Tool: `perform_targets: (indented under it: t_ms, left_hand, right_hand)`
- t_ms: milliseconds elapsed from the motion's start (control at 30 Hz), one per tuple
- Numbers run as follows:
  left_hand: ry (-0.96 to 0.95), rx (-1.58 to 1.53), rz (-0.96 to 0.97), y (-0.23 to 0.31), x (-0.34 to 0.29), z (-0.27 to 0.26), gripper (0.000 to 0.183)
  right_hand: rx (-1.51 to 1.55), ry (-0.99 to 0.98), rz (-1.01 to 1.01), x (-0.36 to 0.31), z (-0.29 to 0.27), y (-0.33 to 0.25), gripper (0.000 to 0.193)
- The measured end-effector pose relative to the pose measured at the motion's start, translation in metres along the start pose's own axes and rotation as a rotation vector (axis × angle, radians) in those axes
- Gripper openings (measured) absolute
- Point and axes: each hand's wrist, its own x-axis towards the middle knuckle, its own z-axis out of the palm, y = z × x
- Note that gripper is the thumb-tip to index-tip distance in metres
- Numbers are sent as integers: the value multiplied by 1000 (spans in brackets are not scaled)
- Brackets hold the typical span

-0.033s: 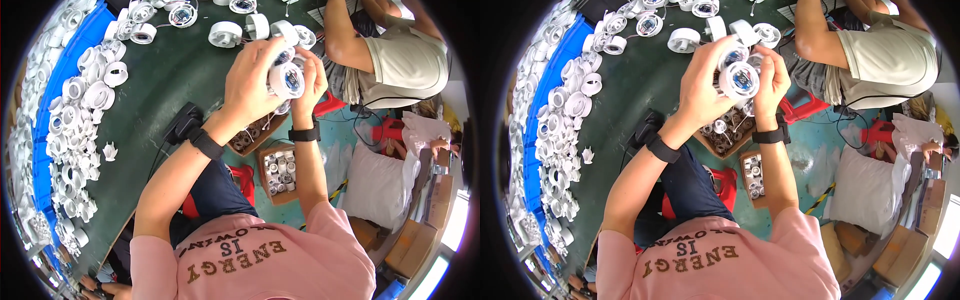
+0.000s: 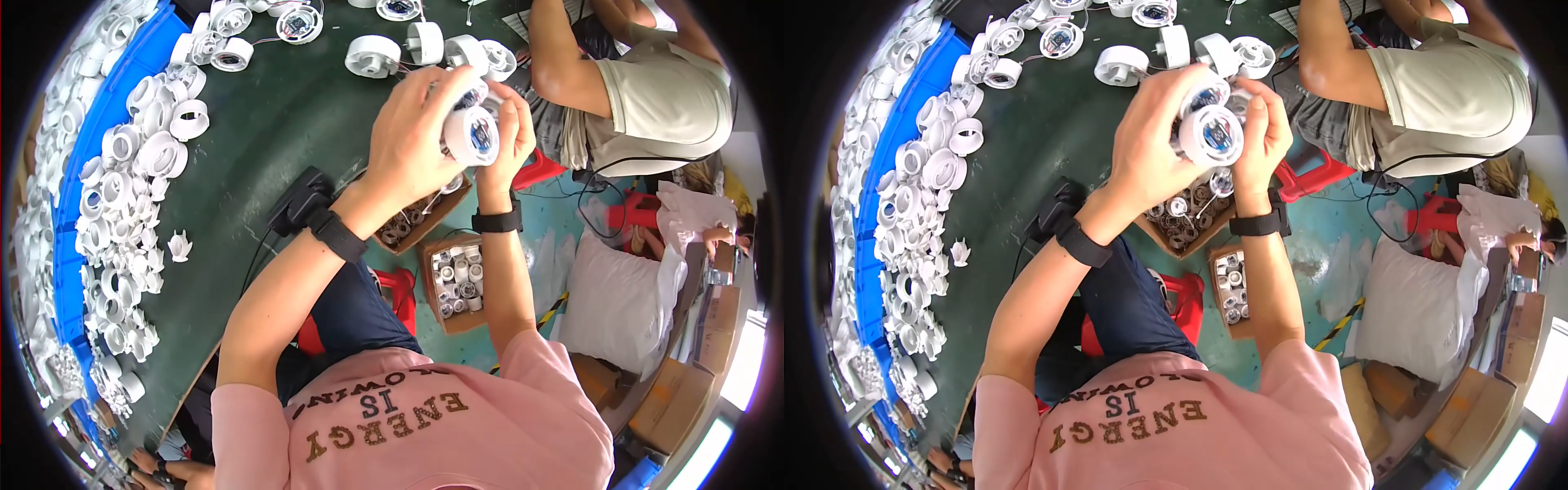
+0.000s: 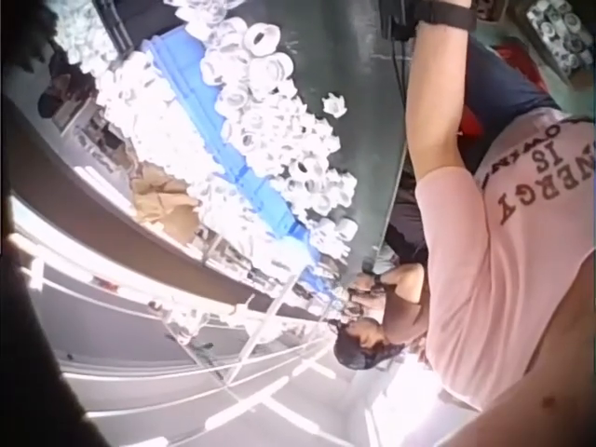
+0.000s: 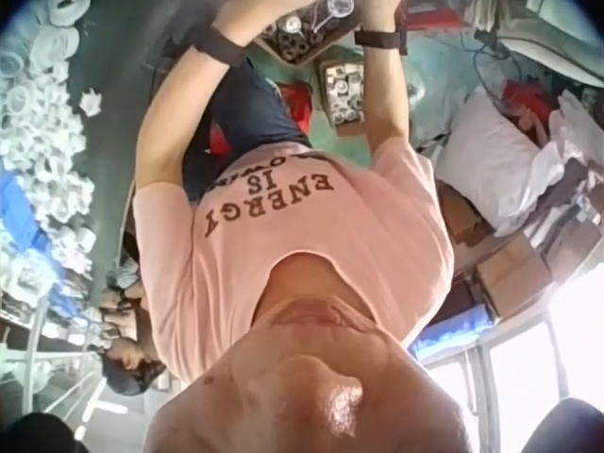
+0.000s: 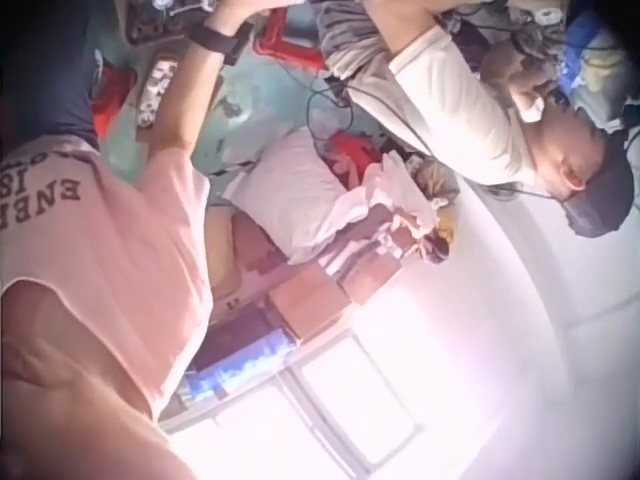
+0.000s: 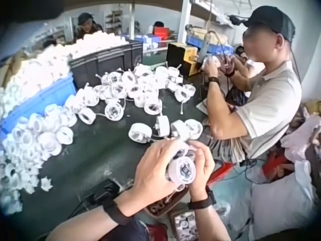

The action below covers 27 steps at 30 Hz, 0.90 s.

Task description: The person assembles electronic components by hand, fitting white plastic housings together, tucking in wires, and attaching small fan blades before placing the units into a cardboard box. They also untangle a black power cord before resuming the assembly of the plastic housings.

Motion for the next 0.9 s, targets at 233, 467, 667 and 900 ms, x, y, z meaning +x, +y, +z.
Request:
perform_targets:
  t_ms: [233,467,667,900]
  left_hand:
    - [-318,220,146,9,-40,3,55]
    - [-445,68,12,38,-46,-19,52]
    - [-194,254,-151,24,-6,-90,58]
    - [44,454,-291,-71,13,-110,67]
  right_hand:
    - [-45,-182,206,-21,-29,11,27]
    - [-584,-273,278,-8,-48,1,18]
    - [-726,-139,-514,72,-3,-36,23]
    - [-650,-504,-185,95,21,-20,21]
